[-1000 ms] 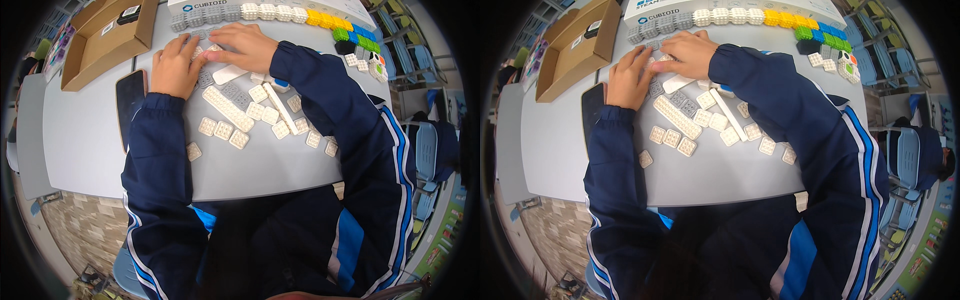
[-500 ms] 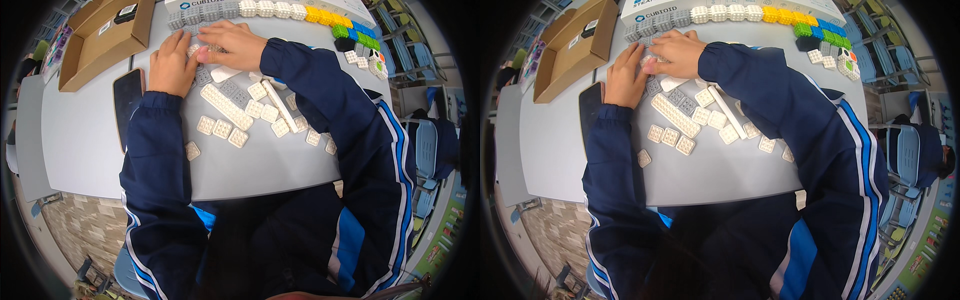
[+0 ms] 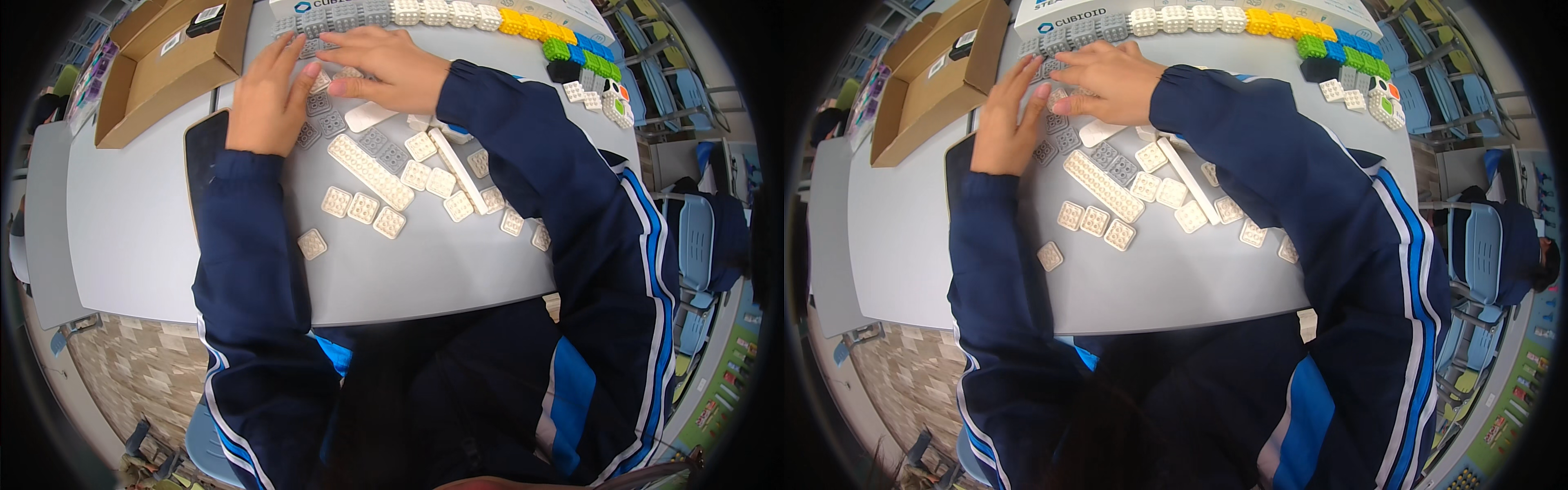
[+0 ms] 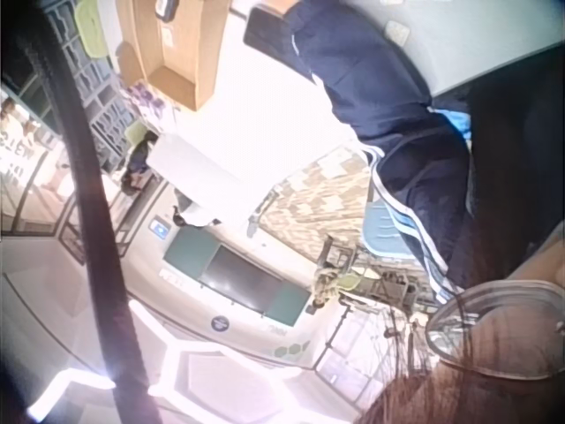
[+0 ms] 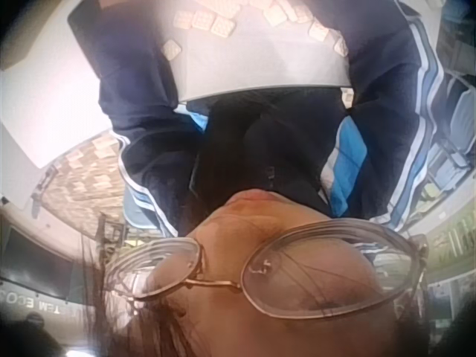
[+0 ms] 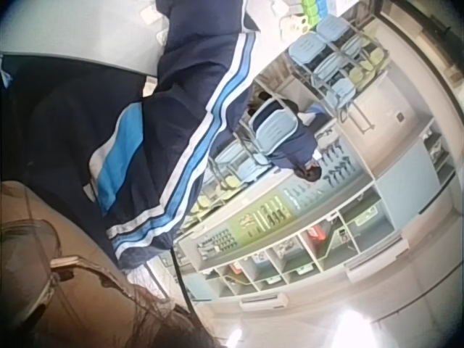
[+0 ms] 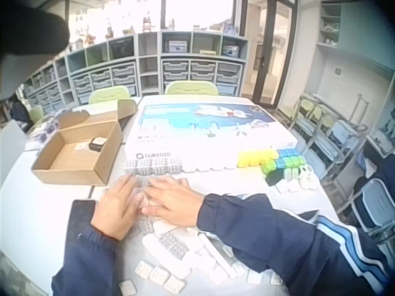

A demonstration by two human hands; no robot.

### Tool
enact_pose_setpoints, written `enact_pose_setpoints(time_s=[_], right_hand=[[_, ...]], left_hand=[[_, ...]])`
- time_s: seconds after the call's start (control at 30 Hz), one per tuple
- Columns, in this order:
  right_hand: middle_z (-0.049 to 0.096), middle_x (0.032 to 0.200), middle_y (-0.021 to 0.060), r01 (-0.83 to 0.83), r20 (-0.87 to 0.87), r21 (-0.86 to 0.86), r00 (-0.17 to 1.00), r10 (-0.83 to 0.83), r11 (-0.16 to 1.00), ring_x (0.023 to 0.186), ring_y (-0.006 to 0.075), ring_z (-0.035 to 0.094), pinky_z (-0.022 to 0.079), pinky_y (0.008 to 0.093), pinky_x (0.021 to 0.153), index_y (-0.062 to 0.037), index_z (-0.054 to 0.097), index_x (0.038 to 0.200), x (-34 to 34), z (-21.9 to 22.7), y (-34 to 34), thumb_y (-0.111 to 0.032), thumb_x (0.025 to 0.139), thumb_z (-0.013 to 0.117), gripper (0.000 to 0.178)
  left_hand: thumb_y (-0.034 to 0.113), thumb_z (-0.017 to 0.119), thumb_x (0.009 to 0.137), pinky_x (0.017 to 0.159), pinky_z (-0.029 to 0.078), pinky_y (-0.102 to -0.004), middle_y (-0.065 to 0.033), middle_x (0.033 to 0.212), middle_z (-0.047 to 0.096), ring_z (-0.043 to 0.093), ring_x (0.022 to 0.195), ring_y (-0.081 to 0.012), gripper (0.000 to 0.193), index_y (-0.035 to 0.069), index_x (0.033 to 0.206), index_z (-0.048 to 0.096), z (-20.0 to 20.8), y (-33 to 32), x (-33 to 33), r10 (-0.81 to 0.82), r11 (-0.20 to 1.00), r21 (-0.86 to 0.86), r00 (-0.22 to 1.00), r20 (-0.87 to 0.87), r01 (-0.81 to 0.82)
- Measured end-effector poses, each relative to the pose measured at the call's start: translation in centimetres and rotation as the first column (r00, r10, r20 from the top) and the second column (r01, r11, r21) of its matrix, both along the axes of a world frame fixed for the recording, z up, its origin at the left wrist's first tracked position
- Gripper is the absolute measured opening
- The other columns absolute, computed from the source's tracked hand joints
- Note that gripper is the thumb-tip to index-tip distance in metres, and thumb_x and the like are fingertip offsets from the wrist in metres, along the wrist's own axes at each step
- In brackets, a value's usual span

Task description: The person assembles small interlocking plastic blocks on a table, arranging them into rows and shapes. They handle white, gray, and colored blocks, connecting them by hand and occasionally repositioning pieces to form a larger structure.

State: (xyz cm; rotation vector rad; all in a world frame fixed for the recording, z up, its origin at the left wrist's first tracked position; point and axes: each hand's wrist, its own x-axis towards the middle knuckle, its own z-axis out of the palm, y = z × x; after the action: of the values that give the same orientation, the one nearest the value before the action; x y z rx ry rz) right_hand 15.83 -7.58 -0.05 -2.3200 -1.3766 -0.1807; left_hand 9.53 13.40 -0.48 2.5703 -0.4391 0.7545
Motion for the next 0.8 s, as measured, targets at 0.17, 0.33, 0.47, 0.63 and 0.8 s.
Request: enact_pose_setpoints(time_s=[0.17, 0.33, 0.47, 0.63, 0.8], right_hand=[[0.064, 0.118, 0.0123, -0.166, -0.190, -0.201, 0.973, 0.128, 0.965, 0.106, 0.0310, 0.065, 0.050, 0.0423, 0.091, -0.0107, 0.061, 0.130, -3.3, 6.0, -2.6, -0.041, 0.089, 0.069, 0.051], [0.060, 0.117, 0.0123, -0.238, -0.203, -0.338, 0.963, 0.176, 0.911, 0.096, 0.0325, 0.066, 0.053, 0.0420, 0.085, -0.0104, 0.060, 0.130, -6.2, 6.4, -4.0, -0.022, 0.079, 0.078, 0.055], [0.058, 0.117, 0.0115, -0.188, -0.188, -0.402, 0.975, 0.120, 0.896, 0.093, 0.0318, 0.067, 0.054, 0.0419, 0.083, -0.0089, 0.061, 0.128, -6.6, 6.4, -2.9, -0.016, 0.076, 0.078, 0.055], [0.058, 0.113, 0.0132, -0.159, -0.201, -0.539, 0.978, 0.056, 0.827, 0.089, 0.0317, 0.067, 0.055, 0.0403, 0.079, -0.0040, 0.061, 0.120, -6.9, 7.1, -1.3, -0.012, 0.073, 0.076, 0.050], [0.059, 0.109, 0.0149, -0.113, -0.125, -0.543, 0.991, 0.053, 0.832, 0.088, 0.0327, 0.067, 0.054, 0.0414, 0.080, -0.0028, 0.061, 0.114, -7.8, 6.5, -1.2, -0.010, 0.074, 0.074, 0.043]], left_hand=[[0.024, 0.077, 0.086, 0.087, 0.047, -0.0346, -0.0047, 0.114, 0.068, 0.062, 0.103, -0.0195, 0.036, 0.010, 0.118, 0.067, 5.1, 1.0, -3.2, -0.075, 0.993, -0.115, 0.922, -0.379, 0.034], [0.022, 0.084, 0.077, 0.084, 0.048, -0.0337, -0.0019, 0.113, 0.069, 0.062, 0.099, -0.0180, 0.042, 0.011, 0.114, 0.068, 5.8, 0.6, -4.3, -0.127, 0.991, -0.112, 0.811, -0.571, 0.076], [0.025, 0.083, 0.078, 0.083, 0.048, -0.0338, -0.0028, 0.114, 0.069, 0.062, 0.097, -0.0183, 0.041, 0.010, 0.114, 0.068, 4.9, 0.9, -3.7, -0.061, 0.998, -0.052, 0.840, -0.540, 0.040], [0.024, 0.080, 0.082, 0.081, 0.052, -0.0376, -0.0121, 0.107, 0.068, 0.064, 0.094, -0.0258, 0.038, 0.004, 0.111, 0.067, 4.4, 1.2, -3.3, -0.031, 0.999, -0.051, 0.892, -0.452, 0.009], [0.026, 0.076, 0.086, 0.082, 0.052, -0.0387, -0.0126, 0.109, 0.067, 0.064, 0.095, -0.0281, 0.035, 0.003, 0.111, 0.068, 3.9, 1.4, -2.7, -0.002, 0.999, -0.036, 0.931, -0.365, -0.012]])
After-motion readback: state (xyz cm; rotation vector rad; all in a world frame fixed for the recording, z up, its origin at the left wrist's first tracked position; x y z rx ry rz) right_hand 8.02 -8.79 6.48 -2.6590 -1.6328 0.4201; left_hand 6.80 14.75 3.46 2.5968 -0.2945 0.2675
